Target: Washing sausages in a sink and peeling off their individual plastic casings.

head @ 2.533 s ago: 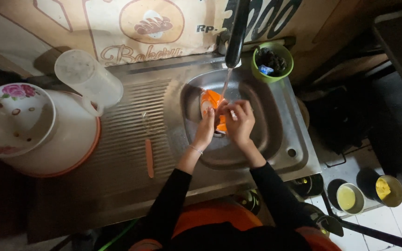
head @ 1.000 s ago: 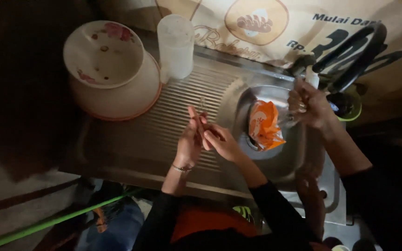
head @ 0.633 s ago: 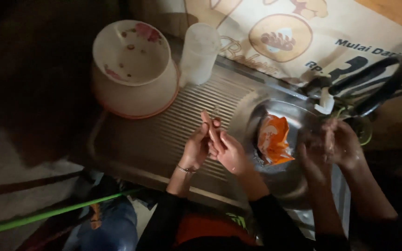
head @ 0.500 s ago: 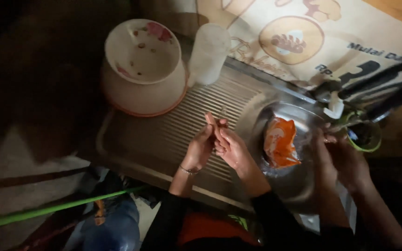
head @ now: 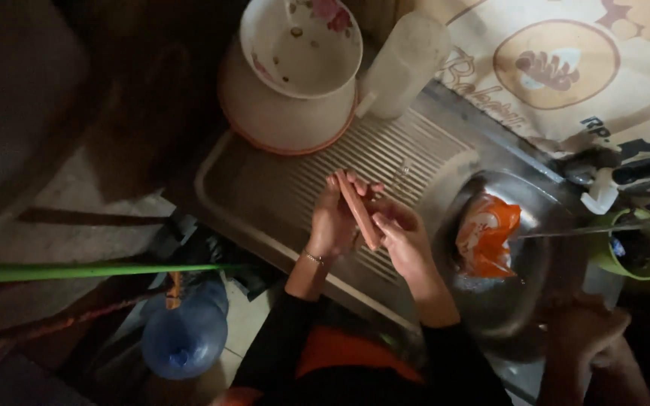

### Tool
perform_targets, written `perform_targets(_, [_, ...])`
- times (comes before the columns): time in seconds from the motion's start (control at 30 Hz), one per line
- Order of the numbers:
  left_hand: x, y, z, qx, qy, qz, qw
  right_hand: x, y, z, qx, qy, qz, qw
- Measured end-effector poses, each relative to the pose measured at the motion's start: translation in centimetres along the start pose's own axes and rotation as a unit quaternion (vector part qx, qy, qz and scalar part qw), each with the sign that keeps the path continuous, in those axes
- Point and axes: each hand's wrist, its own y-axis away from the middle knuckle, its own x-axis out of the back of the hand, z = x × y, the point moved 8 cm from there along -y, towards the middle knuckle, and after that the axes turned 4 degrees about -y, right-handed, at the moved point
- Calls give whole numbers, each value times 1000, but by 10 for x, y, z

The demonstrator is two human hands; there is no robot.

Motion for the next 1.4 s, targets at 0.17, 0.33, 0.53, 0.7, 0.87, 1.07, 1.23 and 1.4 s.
perform_targets(0.17, [-41, 24, 22, 14, 97, 12, 995, -2, 8, -10, 96, 86, -11, 992])
perform_targets(0.33, [-13, 11, 6, -16, 128, 42, 991, -19, 25, -20, 138, 134, -50, 980])
perform_targets(0.53, [23, -7, 26, -107, 120, 109, 981, -35, 38, -14, 182, 222, -64, 956])
perform_targets(0.7, [22, -11, 27, -144, 88, 174, 970, -41, 45, -30, 276, 420, 13, 865])
perform_targets(0.87, [-1, -7, -1, -92, 69, 120, 986, -13, 58, -45, 389, 464, 153, 781])
perform_targets(1.07, [1, -9, -23, -176, -47, 81, 980, 50, 55, -38, 334, 346, 222, 848])
perform_targets(1.23, [-22, 3, -19, -137, -66, 82, 985, 66, 58, -35, 348, 283, 220, 866])
perform_targets(1.4, [-23, 6, -22, -123, -51, 62, 989, 63, 58, -38, 333, 266, 230, 875])
